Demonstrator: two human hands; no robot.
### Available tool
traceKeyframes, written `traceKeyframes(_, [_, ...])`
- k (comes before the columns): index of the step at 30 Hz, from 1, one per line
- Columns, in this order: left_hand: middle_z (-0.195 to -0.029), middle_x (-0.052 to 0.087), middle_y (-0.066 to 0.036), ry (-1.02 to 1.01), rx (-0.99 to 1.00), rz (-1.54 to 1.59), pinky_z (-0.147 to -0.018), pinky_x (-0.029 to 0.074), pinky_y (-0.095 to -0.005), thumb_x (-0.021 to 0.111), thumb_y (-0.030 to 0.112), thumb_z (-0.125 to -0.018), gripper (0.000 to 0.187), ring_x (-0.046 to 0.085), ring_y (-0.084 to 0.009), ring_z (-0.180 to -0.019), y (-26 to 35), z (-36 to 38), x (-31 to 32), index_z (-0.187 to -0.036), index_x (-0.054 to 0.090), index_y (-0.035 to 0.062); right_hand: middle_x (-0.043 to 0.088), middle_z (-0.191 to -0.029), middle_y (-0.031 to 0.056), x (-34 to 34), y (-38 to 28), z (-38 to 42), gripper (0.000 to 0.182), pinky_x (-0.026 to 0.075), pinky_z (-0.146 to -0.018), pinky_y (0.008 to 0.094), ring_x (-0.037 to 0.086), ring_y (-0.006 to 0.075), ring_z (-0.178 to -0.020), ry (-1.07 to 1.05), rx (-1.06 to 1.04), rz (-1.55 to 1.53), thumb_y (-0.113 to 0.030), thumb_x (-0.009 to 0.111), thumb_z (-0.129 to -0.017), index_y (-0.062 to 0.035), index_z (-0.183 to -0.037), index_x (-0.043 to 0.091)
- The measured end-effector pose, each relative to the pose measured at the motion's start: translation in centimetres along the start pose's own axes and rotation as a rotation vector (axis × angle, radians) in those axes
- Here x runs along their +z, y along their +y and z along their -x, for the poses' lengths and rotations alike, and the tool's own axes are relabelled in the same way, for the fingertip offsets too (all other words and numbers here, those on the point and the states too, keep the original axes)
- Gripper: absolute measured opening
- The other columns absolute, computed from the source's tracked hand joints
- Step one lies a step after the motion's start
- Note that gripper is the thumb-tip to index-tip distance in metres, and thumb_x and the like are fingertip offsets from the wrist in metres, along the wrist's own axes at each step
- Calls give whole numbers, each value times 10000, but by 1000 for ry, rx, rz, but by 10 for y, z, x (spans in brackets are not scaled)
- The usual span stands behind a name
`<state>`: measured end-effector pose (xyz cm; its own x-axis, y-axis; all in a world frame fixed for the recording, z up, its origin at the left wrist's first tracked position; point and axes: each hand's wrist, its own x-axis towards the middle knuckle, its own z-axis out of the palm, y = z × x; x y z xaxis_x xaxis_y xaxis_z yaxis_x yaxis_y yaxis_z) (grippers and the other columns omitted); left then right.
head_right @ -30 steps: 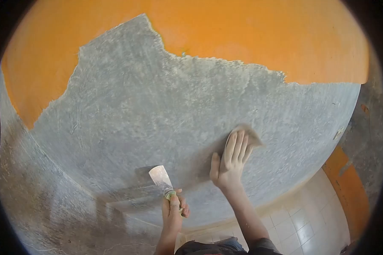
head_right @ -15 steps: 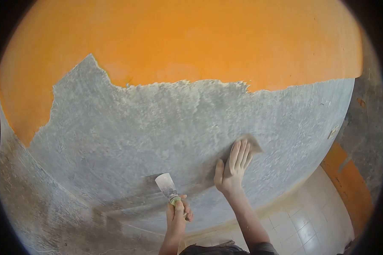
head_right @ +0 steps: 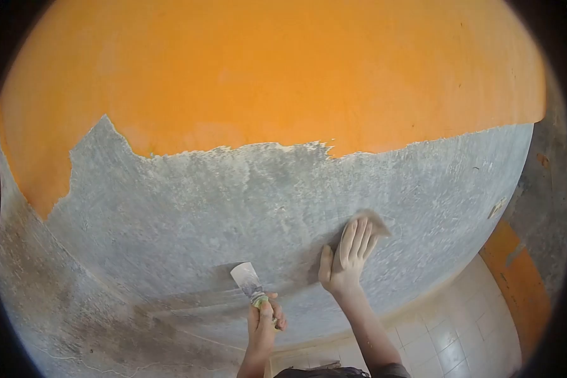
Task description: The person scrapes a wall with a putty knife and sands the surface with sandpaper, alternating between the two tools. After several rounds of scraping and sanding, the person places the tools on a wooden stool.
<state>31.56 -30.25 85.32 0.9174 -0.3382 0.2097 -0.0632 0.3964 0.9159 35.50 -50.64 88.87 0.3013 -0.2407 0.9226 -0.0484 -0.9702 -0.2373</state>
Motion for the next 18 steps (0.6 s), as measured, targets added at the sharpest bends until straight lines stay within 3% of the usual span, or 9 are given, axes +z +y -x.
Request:
traceKeyframes(2, [-753, 461, -18, 16, -10, 15, -500, 402, -265, 426, 322, -1005, 303, 456, -101, -568, -2, 0, 6, -1156, 437, 59, 419, -1238, 326, -13, -8, -18, 556, 190, -1002, 649, 394, 463, -1152, 55, 29, -62, -219, 551, -808, 133, -1223, 435])
traceKeyframes(4, [-752, 462, -18, 29, -25, 32, -501, 403, -267, 426, 323, -1005, 302, 457, -102, -568, -6, 0, 12, -1154, 438, 61, 440, -1217, 319, -21, -15, -18, 555, 201, -987, 659, 412, 464, -1128, -170, -105, -52, -237, 563, -808, 127, -1212, 451])
traceKeyframes(8, [-749, 468, -17, 30, -30, 17, -509, 410, -272, 425, 319, -1006, 302, 464, -103, -573, -11, 1, 24, -1152, 440, 55, 462, -1182, 312, -2, 7, 71, 552, 218, -978, 654, 431, 464, -1092, -332, -225, -125, -260, 568, -809, 119, -1197, 467])
traceKeyframes(10, [-749, 470, -17, 25, -42, -3, -510, 411, -273, 425, 317, -1006, 303, 466, -103, -575, -13, 2, 29, -1151, 439, 52, 457, -1218, 331, -6, 25, 80, 562, 186, -1004, 666, 414, 501, -1136, -444, -33, -138, -249, 560, -816, 128, -1221, 458])
traceKeyframes(12, [-750, 472, -18, 40, -77, -15, -509, 412, -272, 421, 311, -1007, 304, 467, -103, -576, -18, 6, 31, -1147, 437, 41, 410, -1301, 349, 4, 42, 56, 582, 121, -1037, 677, 348, 545, -1217, -120, -9, -51, -229, 547, -829, 137, -1266, 428])
traceKeyframes(14, [-748, 471, -18, 40, -90, -23, -509, 412, -273, 417, 306, -1008, 304, 467, -103, -576, -20, 7, 32, -1147, 436, 36, 356, -1364, 357, -5, 49, 7, 602, 68, -1054, 677, 292, 547, -1280, 53, 137, -193, -216, 541, -837, 137, -1304, 399])
traceKeyframes(18, [-732, 476, -17, 71, -97, 49, -509, 409, -251, 416, 281, -1009, 311, 465, -96, -561, -23, 6, 44, -1156, 428, 7, 397, -1317, 347, -30, 25, -37, 580, 140, -1033, 674, 375, 501, -1227, 0, 6, -136, -221, 562, -819, 121, -1270, 435])
